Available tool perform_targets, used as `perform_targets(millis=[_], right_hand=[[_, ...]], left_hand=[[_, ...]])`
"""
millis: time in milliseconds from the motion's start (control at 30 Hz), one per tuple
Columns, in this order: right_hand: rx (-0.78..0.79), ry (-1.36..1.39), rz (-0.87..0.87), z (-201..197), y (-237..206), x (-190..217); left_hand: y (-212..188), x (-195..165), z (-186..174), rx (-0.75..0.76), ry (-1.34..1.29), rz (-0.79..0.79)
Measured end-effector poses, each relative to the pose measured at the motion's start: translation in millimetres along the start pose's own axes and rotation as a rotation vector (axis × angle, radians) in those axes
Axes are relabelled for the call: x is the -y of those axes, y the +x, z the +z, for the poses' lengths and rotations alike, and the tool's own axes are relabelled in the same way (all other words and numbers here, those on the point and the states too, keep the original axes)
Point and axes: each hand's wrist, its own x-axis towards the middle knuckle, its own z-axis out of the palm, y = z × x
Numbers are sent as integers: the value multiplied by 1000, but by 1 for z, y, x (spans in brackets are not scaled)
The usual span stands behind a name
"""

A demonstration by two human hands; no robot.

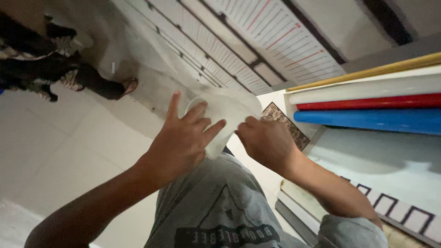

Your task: The person picks up a large roll of white plastic film from the floor, wraps and turns it, then fits a cardboard core tube into the roll's end and presses it in place. They then handle a second film roll, holding it while adjusting the core tube at its opening.

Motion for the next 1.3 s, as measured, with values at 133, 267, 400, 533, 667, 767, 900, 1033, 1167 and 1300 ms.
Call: perform_targets(millis=[133,267,400,533,667,767,900,1033,1167,1300], right_hand=[[-26,45,147,6,-12,14],[137,136,-28,-2,-21,8],[308,-131,80,-9,-24,-6],[320,-178,219,-2,-35,-3],[61,109,36,3,-54,-4],[43,9,59,4,-58,-14],[24,8,164,10,-61,-11],[-178,180,21,11,-77,2],[-35,103,88,3,-88,-12],[16,39,135,-1,-98,-23]], left_hand=[[-8,-4,1,-192,-22,8],[-10,-5,1,214,105,15],[-8,-4,2,118,-39,68],[-2,-4,5,-147,-28,135],[6,-5,9,37,157,117],[13,-7,13,304,122,75],[19,-10,19,-27,103,103],[22,-22,29,-328,100,198],[27,-33,37,15,100,178],[31,-42,46,122,92,154]])
